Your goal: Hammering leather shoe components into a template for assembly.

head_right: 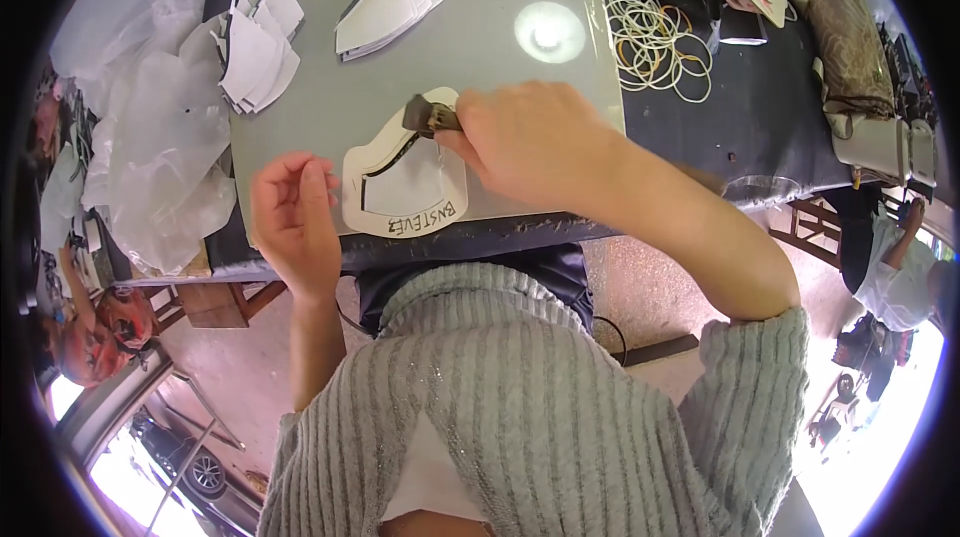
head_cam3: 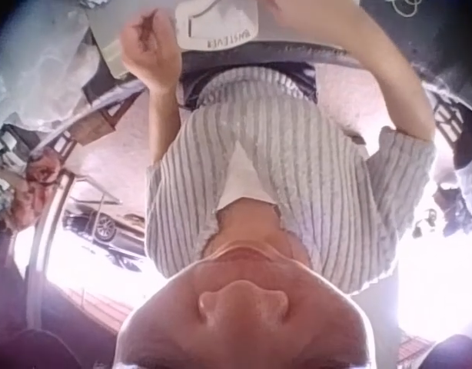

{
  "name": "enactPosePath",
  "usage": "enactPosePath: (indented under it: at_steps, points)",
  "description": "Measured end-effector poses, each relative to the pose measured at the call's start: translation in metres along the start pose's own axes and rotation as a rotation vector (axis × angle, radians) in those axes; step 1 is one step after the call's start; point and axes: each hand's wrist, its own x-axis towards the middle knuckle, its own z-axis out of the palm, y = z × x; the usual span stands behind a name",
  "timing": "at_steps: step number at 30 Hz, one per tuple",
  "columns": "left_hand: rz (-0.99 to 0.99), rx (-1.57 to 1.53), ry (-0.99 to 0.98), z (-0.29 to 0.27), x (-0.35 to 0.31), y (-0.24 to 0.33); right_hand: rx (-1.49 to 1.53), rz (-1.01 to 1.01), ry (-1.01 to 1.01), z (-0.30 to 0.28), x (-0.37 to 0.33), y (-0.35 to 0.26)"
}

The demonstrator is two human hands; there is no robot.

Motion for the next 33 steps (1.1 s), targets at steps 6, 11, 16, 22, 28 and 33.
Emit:
enactPosePath:
  at_steps: [6, 11, 16, 22, 28, 33]
  points:
    - [-0.069, -0.114, -0.077, -0.001, 0.002, 0.009, 0.513, 0.104, 0.225, -0.021, 0.001, 0.006]
    - [-0.107, -0.227, -0.186, 0.006, 0.017, 0.020, 1.322, 0.415, 0.159, -0.003, -0.010, 0.005]
    - [-0.054, -0.188, -0.078, 0.001, 0.033, 0.027, 1.122, 0.464, 0.151, 0.029, -0.032, 0.004]
    - [-0.133, -0.185, -0.078, -0.006, 0.027, 0.013, 1.062, 0.483, 0.138, 0.030, -0.029, 0.003]
    - [-0.246, -0.174, -0.376, 0.011, 0.022, 0.011, 1.074, 0.507, 0.137, 0.031, -0.030, -0.003]
    - [-0.318, -0.112, -0.428, 0.014, 0.028, 0.008, 1.210, 0.602, 0.162, 0.032, -0.030, -0.004]
